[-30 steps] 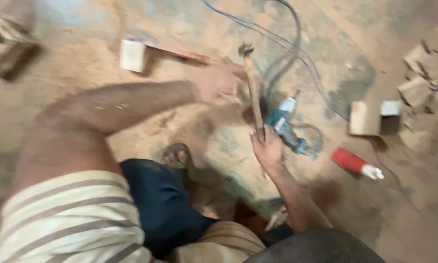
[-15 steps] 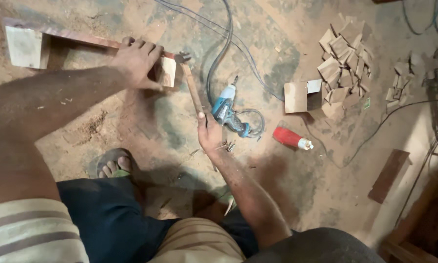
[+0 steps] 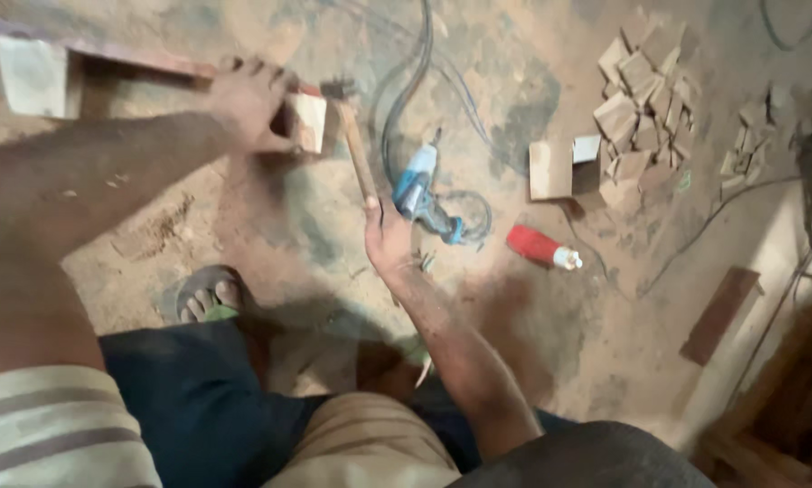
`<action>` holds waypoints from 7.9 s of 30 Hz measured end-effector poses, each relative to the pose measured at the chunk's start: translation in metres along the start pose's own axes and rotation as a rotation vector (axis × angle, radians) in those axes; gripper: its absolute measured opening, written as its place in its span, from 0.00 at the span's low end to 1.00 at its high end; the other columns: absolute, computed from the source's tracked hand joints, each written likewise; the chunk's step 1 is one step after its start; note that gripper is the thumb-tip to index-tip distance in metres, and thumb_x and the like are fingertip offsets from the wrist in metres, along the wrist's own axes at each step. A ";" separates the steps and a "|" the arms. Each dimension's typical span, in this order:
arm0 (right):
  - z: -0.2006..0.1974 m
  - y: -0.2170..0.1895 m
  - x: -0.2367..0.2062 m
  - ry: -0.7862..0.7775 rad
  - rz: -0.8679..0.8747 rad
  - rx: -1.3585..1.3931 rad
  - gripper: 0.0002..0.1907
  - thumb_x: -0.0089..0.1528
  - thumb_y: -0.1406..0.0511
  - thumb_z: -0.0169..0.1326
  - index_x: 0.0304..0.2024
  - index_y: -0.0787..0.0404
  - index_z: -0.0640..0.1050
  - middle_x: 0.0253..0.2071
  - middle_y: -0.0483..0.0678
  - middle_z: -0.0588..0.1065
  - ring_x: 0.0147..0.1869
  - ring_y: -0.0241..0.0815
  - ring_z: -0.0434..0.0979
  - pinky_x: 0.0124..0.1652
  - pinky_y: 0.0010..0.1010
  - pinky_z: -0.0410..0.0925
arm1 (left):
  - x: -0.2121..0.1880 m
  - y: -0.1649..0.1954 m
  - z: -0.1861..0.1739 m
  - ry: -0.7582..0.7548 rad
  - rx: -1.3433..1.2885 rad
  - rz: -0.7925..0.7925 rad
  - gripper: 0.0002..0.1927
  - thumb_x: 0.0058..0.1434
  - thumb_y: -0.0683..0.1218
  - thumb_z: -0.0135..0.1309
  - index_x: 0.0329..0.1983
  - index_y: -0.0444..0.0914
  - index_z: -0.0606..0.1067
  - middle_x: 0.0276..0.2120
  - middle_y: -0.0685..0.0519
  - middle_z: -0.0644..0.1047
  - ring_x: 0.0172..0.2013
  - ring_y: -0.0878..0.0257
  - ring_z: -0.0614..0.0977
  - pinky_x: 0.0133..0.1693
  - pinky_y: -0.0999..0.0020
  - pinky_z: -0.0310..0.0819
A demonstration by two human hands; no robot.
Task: The person sits on the workshop floor assembling small wooden furniture parts. They align a wooden block against a rail, drive screws with a cordless drill, apply glue from a red bottle to a block, position it on a long wooden board, and hammer nails to fasten the pieces together.
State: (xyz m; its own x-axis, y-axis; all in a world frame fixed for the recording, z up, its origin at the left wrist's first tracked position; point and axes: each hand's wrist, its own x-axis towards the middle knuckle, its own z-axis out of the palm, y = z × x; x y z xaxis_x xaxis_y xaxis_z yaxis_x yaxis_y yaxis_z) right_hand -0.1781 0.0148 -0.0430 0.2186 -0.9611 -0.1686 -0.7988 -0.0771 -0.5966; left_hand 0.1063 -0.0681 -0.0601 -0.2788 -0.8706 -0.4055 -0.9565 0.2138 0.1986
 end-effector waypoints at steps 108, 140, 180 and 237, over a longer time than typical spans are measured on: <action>0.031 0.010 -0.078 -0.039 -0.012 -0.113 0.16 0.65 0.55 0.55 0.51 0.54 0.78 0.40 0.54 0.78 0.42 0.59 0.81 0.42 0.49 0.73 | -0.071 -0.002 0.025 0.068 -0.029 0.019 0.23 0.66 0.52 0.54 0.61 0.37 0.73 0.52 0.42 0.77 0.57 0.46 0.77 0.59 0.55 0.73; 0.009 0.058 -0.092 0.031 -0.175 -0.084 0.22 0.58 0.55 0.62 0.50 0.59 0.79 0.49 0.56 0.75 0.50 0.58 0.77 0.48 0.49 0.71 | -0.022 0.043 -0.004 -0.038 -0.216 -0.056 0.25 0.66 0.57 0.54 0.60 0.37 0.75 0.52 0.39 0.77 0.49 0.40 0.80 0.49 0.45 0.75; 0.003 0.038 -0.051 -0.053 -0.055 -0.140 0.29 0.63 0.53 0.61 0.58 0.63 0.72 0.55 0.59 0.72 0.57 0.61 0.74 0.55 0.52 0.67 | -0.048 0.023 0.008 -0.653 -0.646 -0.364 0.43 0.63 0.72 0.50 0.53 0.27 0.78 0.41 0.37 0.81 0.44 0.46 0.83 0.50 0.47 0.78; -0.013 0.079 -0.066 -0.062 -0.008 -0.031 0.14 0.61 0.56 0.59 0.41 0.59 0.80 0.44 0.55 0.76 0.44 0.58 0.78 0.42 0.47 0.71 | -0.056 0.017 0.012 -0.390 -0.970 -0.060 0.23 0.50 0.52 0.65 0.48 0.37 0.82 0.40 0.47 0.85 0.43 0.57 0.82 0.49 0.59 0.75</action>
State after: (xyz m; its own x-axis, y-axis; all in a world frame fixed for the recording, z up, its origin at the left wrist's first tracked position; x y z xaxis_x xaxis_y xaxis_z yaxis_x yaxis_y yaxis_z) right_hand -0.2629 0.0684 -0.0694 0.2585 -0.9421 -0.2134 -0.8139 -0.0934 -0.5734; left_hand 0.1047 -0.0106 -0.0449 -0.4067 -0.6277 -0.6638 -0.5387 -0.4221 0.7291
